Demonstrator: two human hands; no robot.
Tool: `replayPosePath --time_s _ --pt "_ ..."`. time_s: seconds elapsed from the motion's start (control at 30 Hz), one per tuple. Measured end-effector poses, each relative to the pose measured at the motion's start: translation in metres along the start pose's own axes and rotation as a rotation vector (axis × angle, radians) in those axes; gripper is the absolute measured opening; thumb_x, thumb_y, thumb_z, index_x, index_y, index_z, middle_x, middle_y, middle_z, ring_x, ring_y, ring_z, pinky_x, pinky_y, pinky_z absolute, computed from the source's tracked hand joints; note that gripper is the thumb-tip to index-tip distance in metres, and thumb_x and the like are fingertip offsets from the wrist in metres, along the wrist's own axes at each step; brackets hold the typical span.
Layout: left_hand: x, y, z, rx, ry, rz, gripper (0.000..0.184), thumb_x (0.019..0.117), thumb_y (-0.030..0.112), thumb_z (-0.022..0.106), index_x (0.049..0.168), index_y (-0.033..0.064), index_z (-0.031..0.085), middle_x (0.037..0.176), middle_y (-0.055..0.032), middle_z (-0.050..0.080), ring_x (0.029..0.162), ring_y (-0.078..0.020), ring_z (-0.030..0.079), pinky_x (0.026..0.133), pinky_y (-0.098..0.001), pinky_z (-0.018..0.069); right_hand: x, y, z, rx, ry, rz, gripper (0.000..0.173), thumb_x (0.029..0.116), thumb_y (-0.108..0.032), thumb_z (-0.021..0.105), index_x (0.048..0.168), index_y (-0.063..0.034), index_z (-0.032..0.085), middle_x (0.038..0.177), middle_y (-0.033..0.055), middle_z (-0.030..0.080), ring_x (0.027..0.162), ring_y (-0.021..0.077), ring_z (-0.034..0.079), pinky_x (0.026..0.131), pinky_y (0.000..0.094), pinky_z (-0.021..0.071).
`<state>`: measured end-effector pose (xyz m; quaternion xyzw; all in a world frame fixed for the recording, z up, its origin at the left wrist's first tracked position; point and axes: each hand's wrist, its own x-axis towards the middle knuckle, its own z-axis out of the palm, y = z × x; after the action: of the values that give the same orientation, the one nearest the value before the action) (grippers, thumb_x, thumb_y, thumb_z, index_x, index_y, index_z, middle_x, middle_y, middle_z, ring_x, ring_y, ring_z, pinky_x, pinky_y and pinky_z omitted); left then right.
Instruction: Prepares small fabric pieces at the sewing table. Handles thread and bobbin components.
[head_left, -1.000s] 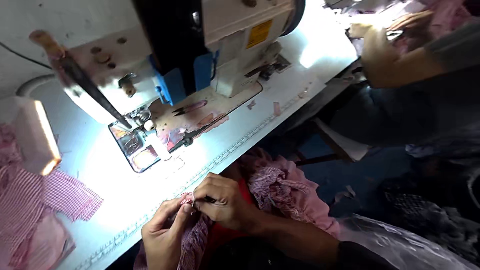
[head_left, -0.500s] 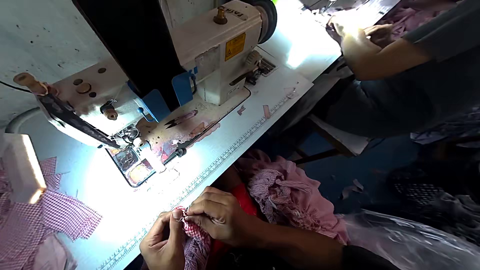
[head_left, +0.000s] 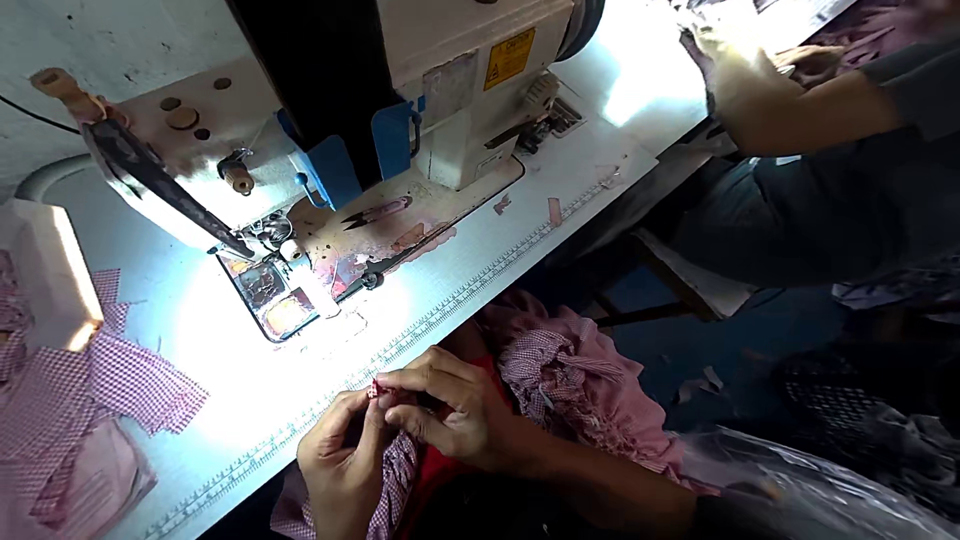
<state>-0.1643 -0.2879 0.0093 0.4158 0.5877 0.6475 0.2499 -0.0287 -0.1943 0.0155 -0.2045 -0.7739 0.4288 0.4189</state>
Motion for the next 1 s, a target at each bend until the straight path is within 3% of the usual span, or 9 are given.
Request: replayPosePath --time_s 0.17,0.37,0.47,0.67,0.73,0.83,0.9,1.0 --pt "0.005 0.001 0.004 -0.040 0.053 -0.066 0.005 0.0917 0.013 0.075 0.089 0.0087 0.076 0.081 0.0063 0.074 0.071 -0.0014 0.069 0.067 -0.0169 0.0596 -0.004 0.003 -0.003 0.000 -0.077 0.003 0.033 0.0941 -0.016 0.075 0.120 0.0031 0.073 0.103 0.0126 0.071 0.098 0.0110 0.066 0.092 0.0202 0.0544" --pt "0.000 -0.004 -0.002 -0.022 -0.136 -0.078 0.015 0.1016 0.010 0.061 0.103 0.0027 0.074 0.090 0.0009 0.073 0.075 -0.0076 0.071 0.070 -0.0227 0.0628 0.000 0.012 -0.010 -0.069 0.000 -0.012 0.010 0.0951 -0.007 0.071 0.101 -0.0020 0.078 0.097 0.0086 0.072 0.094 0.0088 0.068 0.086 0.0193 0.0572" --pt "-0.002 -0.008 -0.004 -0.050 -0.116 -0.081 0.011 0.0981 0.011 0.067 0.101 0.0045 0.076 0.089 0.0007 0.074 0.074 -0.0075 0.071 0.069 -0.0224 0.0629 0.000 0.013 -0.010 -0.058 0.001 0.023 0.011 0.0945 -0.011 0.073 0.098 -0.0011 0.077 0.095 0.0076 0.072 0.092 0.0073 0.068 0.083 0.0185 0.0574" --pt "0.001 -0.003 -0.006 -0.195 -0.126 -0.144 0.007 0.0905 0.017 0.078 0.094 0.0110 0.079 0.087 0.0022 0.075 0.075 -0.0049 0.071 0.070 -0.0197 0.0612 0.000 0.012 -0.017 0.232 -0.066 0.201 0.018 0.0944 -0.017 0.075 0.094 0.0014 0.073 0.091 0.0057 0.070 0.084 0.0036 0.064 0.076 0.0169 0.0547" --pt "0.000 -0.001 0.000 -0.224 -0.159 -0.149 0.009 0.0935 0.019 0.076 0.095 0.0111 0.078 0.087 0.0030 0.073 0.075 -0.0038 0.069 0.070 -0.0187 0.0599 -0.001 0.010 -0.016 0.286 -0.103 0.184 0.015 0.0993 -0.010 0.067 0.103 0.0034 0.074 0.100 0.0093 0.071 0.095 0.0076 0.066 0.086 0.0206 0.0559" --pt "0.001 0.001 0.009 -0.124 -0.179 -0.087 0.015 0.1007 0.021 0.065 0.096 0.0112 0.075 0.087 0.0057 0.070 0.074 -0.0009 0.066 0.068 -0.0158 0.0568 -0.003 0.010 -0.016 0.281 -0.128 0.116 0.025 0.1011 -0.001 0.056 0.119 0.0062 0.071 0.114 0.0157 0.071 0.110 0.0149 0.066 0.100 0.0262 0.0533" --pt "0.000 0.003 0.013 -0.053 -0.169 -0.058 0.020 0.1036 0.021 0.059 0.095 0.0101 0.073 0.084 0.0070 0.068 0.070 0.0014 0.063 0.064 -0.0136 0.0545 -0.004 0.011 -0.018 0.253 -0.132 0.108 0.026 0.1015 -0.003 0.056 0.120 0.0051 0.072 0.112 0.0150 0.070 0.108 0.0135 0.065 0.098 0.0241 0.0529" --pt "-0.002 0.004 0.016 0.033 -0.156 -0.053 0.024 0.1066 0.022 0.053 0.092 0.0106 0.068 0.074 0.0097 0.061 0.064 0.0053 0.056 0.059 -0.0103 0.0478 -0.004 0.014 -0.021 0.131 -0.057 0.074 0.016 0.0990 -0.009 0.065 0.106 0.0009 0.077 0.098 0.0098 0.072 0.094 0.0087 0.066 0.087 0.0199 0.0551"
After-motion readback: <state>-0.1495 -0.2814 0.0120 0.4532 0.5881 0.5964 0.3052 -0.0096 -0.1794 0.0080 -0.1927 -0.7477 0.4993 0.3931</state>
